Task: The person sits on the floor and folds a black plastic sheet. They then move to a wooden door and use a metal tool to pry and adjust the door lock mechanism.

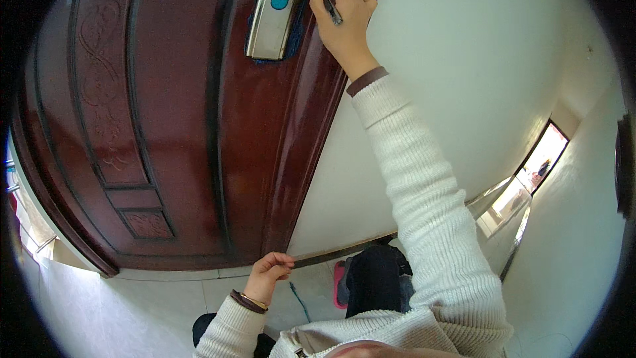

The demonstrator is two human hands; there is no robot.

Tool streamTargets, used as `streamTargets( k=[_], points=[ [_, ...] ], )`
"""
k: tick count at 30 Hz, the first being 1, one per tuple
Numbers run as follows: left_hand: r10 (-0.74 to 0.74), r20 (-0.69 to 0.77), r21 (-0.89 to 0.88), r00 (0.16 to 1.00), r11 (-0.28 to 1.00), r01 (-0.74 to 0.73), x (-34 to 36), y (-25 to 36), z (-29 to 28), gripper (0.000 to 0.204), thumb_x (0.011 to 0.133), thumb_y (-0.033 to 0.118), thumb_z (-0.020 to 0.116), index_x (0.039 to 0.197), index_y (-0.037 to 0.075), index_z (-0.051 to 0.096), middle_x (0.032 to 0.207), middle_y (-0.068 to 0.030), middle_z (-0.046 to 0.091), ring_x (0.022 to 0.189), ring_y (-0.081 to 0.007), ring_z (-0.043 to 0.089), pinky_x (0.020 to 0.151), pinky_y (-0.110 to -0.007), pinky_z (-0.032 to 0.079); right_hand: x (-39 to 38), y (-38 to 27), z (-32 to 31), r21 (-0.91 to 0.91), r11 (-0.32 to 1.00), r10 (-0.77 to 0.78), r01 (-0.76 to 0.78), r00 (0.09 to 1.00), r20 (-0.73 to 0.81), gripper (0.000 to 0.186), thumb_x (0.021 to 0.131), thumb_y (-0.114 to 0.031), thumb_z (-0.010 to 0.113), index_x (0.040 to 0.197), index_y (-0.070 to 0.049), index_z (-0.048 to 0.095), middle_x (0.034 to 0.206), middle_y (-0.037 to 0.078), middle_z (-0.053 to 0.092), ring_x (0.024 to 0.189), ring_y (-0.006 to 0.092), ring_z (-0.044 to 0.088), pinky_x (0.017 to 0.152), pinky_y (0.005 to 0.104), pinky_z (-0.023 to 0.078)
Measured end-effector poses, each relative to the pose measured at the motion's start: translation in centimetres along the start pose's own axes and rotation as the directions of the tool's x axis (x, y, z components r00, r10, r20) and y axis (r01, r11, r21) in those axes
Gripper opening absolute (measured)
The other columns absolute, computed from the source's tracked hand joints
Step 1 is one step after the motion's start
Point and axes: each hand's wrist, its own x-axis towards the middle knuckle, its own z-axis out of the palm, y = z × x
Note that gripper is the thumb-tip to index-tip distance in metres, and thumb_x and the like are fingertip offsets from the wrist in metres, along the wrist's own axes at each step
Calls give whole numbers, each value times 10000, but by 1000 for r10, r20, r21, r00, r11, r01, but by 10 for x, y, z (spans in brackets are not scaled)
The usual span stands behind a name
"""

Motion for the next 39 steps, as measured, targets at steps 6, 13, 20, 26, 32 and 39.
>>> streamTargets(
  k=[6, 13, 20, 26, 32, 39],
  points=[
    [7, 19, -12, 1000, 1000, -7, 0, -2, 3, 172, 823, 13, 522, 966, 52, 608, 901, -18, 611, 807, -116, 558, 758, -245, 444, -10, -8, -2, 1, 1000, -7, 7, 1000, 14, 106, 817, -192, 640, 880, -115, 604, 737, 11, 587, 722, 179, 510, 758, 348, 266],
    [-1, 19, 2, 1000, 1000, 1, 1, -5, 1, 169, 818, 20, 537, 964, 60, 613, 889, -9, 623, 804, -114, 578, 747, -244, 458, -22, -19, -7, 9, 999, 36, -37, 997, 62, 107, 821, -177, 634, 884, -102, 589, 739, 15, 582, 717, 184, 500, 765, 344, 260],
    [8, 34, -17, 999, 1000, -8, 0, -7, 4, 157, 822, 19, 537, 960, 51, 604, 893, -9, 599, 797, -101, 542, 747, -238, 436, -34, -28, -10, 35, 999, 21, -23, 998, 55, 86, 818, -152, 632, 868, -95, 593, 739, 21, 585, 724, 186, 505, 770, 350, 265],
    [-4, 16, 27, 1000, 1000, 3, 1, -9, 5, 160, 817, 27, 535, 949, 66, 616, 889, -5, 620, 814, -117, 572, 755, -250, 455, -47, -35, -13, 56, 997, 52, -57, 994, 96, 88, 807, -148, 643, 867, -93, 609, 746, 25, 598, 729, 188, 514, 775, 356, 270],
    [8, 18, 45, 1000, 999, -8, 1, -10, 8, 169, 816, 18, 529, 955, 65, 613, 893, -11, 618, 812, -120, 572, 756, -253, 456, -63, -43, -13, 55, 997, 55, -60, 995, 86, 78, 791, -145, 658, 836, -91, 622, 730, 22, 602, 721, 181, 518, 775, 358, 275],
    [8, 28, 30, 1000, 1000, -9, 3, -13, 9, 169, 812, 6, 530, 951, 60, 609, 896, -9, 610, 807, -113, 555, 751, -247, 445, -78, -56, -17, 85, 993, 76, -84, 993, 94, 85, 774, -126, 670, 836, -89, 625, 724, 15, 598, 718, 182, 516, 774, 354, 278]
  ],
)
